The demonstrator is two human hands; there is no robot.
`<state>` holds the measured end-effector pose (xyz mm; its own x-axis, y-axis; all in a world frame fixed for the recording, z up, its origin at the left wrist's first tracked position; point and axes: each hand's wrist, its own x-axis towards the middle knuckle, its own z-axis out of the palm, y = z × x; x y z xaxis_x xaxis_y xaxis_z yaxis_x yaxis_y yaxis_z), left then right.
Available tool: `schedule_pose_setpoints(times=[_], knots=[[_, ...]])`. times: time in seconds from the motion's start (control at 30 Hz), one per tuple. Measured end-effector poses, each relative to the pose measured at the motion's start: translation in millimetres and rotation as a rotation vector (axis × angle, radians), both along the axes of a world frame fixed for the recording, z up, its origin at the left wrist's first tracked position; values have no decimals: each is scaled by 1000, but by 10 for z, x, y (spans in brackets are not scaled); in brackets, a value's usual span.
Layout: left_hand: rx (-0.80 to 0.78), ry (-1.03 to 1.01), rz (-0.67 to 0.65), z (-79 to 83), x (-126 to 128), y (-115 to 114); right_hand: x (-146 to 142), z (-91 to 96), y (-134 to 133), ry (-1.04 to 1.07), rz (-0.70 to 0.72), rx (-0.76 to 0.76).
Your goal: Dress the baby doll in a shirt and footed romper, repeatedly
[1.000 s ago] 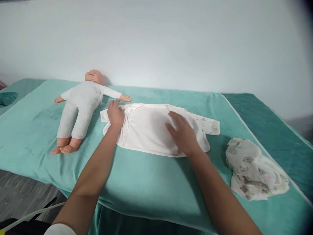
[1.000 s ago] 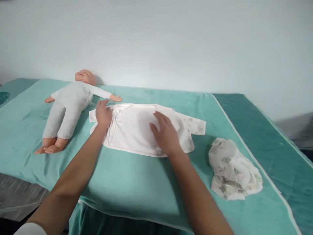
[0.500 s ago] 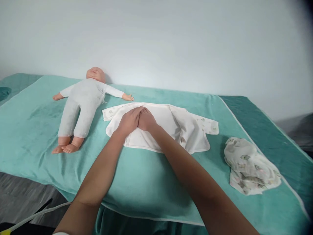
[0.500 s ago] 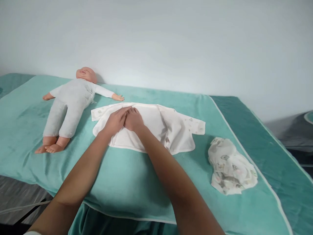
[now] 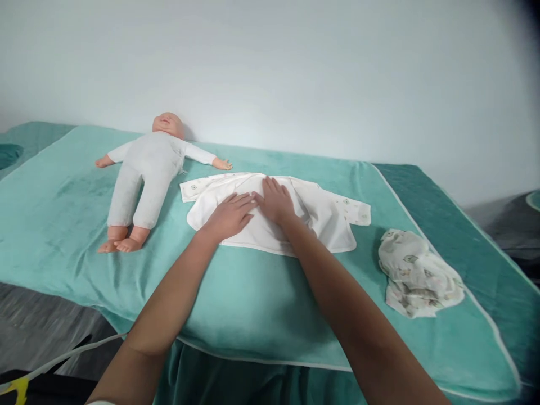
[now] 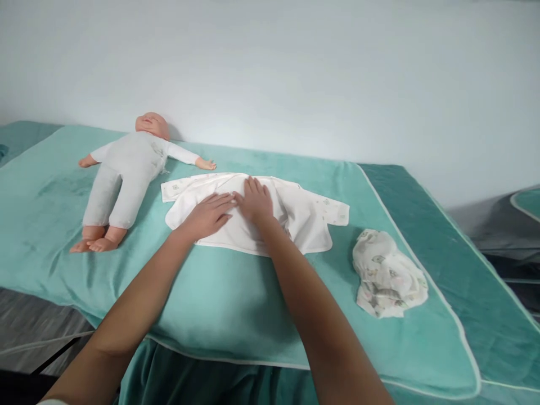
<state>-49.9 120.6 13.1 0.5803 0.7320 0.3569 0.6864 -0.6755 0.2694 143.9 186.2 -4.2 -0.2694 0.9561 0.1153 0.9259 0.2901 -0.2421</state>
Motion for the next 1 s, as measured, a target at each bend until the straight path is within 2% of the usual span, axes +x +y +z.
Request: schedule_pose_setpoints(times=[0.13,0.27,0.4,0.5,0.6,0.73,0.8,0.87,0.93,1.0], knots=[[-11,-23,-78,44,-2,-298,225,-36,-139,8,-138,7],[-12,-48,-20,18,-82,-575,364,-25,-264,15,-184,-17],[44,-107,61,-51,-166,-716,408,-21,-436,-10,-182,-10],[83,-151,135,-94,-186,-733,380,-45,-696,-56,-111,28],[100,-179,251,-111,-186,-711,333,-72,-1015,-70,29,53],[155,-92,355,8,-299,-630,233,-72,-1243,-10,207,52],[167,-25,431,153,-487,-574,122,-41,-1203,56,270,2],[147,24,565,323,-795,-518,-61,18,-1078,155,316,-58],[105,63,686,464,-1201,-469,-325,102,-897,281,329,-116],[36,74,770,532,-1647,-429,-669,198,-685,408,320,-154]])
